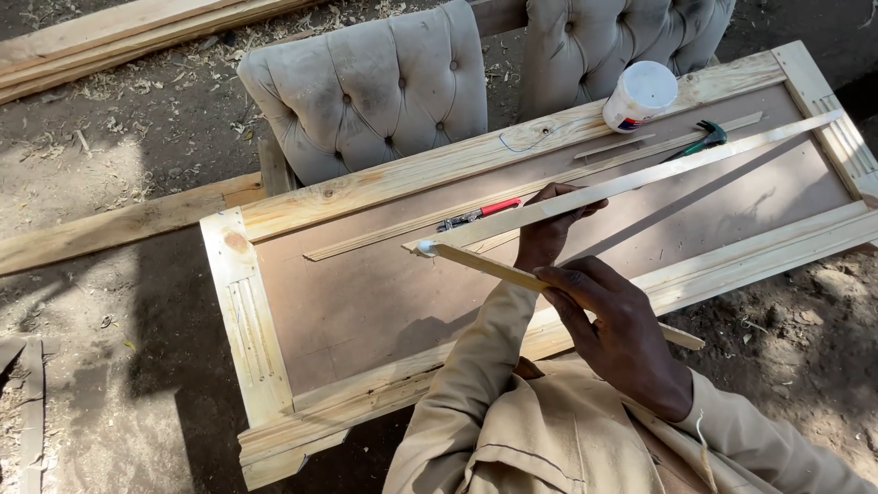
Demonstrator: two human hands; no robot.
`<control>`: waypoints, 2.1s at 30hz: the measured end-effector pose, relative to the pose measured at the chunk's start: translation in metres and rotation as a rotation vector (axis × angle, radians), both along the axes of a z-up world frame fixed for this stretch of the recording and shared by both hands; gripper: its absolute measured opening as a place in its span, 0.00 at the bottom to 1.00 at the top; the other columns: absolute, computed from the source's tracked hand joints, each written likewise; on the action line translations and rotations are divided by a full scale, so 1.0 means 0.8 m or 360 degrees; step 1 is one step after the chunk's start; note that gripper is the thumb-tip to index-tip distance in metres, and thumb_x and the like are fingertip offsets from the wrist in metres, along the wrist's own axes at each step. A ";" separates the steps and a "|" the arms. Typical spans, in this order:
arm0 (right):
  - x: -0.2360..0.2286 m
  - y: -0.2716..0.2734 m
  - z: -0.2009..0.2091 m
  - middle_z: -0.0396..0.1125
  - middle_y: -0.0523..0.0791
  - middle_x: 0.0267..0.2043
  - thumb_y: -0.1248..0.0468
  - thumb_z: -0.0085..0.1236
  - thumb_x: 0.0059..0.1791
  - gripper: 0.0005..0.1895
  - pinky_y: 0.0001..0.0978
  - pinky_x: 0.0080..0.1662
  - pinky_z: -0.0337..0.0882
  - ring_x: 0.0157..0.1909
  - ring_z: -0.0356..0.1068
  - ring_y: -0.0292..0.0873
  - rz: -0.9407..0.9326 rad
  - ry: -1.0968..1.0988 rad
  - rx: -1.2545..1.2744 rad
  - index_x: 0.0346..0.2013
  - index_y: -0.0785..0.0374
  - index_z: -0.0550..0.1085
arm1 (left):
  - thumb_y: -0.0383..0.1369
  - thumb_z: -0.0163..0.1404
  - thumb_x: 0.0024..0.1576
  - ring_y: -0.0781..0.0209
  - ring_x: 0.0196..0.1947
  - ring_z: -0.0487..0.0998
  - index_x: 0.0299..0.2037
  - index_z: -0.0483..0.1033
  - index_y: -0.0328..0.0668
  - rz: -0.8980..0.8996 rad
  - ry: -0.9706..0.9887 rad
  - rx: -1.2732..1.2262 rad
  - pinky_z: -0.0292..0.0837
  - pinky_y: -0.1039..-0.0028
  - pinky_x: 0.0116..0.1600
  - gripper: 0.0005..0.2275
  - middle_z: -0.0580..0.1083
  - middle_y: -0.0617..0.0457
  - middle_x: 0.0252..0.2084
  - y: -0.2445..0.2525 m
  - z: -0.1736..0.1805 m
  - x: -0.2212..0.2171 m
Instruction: The person dips a thin wooden stick into a small bucket of white glue and spreads the glue along thin wooden strips laid on a large wooden frame panel, working along each strip. They then pick up a hammer and hammer nails along the frame edge.
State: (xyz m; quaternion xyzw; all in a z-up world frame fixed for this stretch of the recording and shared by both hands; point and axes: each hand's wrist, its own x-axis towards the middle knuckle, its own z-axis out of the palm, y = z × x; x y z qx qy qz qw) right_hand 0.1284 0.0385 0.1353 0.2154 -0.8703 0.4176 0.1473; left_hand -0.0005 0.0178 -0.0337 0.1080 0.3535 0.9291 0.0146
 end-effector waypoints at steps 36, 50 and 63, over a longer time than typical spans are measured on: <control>0.004 0.065 -0.042 0.65 0.54 0.38 0.74 0.54 0.45 0.12 0.40 0.35 0.67 0.40 0.65 0.58 -0.0511 0.0302 0.0036 0.42 0.61 0.75 | 0.17 0.46 0.50 0.40 0.35 0.75 0.38 0.65 0.21 0.0037 0.0121 0.0075 0.73 0.58 0.43 0.07 0.72 0.29 0.34 0.003 0.004 -0.016; 0.017 0.068 -0.041 0.65 0.53 0.37 0.73 0.50 0.46 0.15 0.43 0.31 0.67 0.38 0.66 0.58 -0.0609 -0.0044 -0.0012 0.45 0.57 0.74 | 0.19 0.44 0.54 0.42 0.39 0.75 0.37 0.66 0.23 -0.0003 0.0048 -0.0146 0.71 0.59 0.49 0.04 0.73 0.32 0.33 -0.015 0.048 -0.002; 0.038 0.030 -0.001 0.63 0.48 0.38 0.73 0.47 0.46 0.17 0.28 0.33 0.64 0.33 0.64 0.41 -0.0229 -0.0112 0.0104 0.49 0.61 0.68 | 0.19 0.40 0.50 0.58 0.23 0.74 0.30 0.64 0.36 0.0119 0.0200 -0.0593 0.75 0.75 0.31 0.03 0.70 0.48 0.25 -0.015 0.047 -0.004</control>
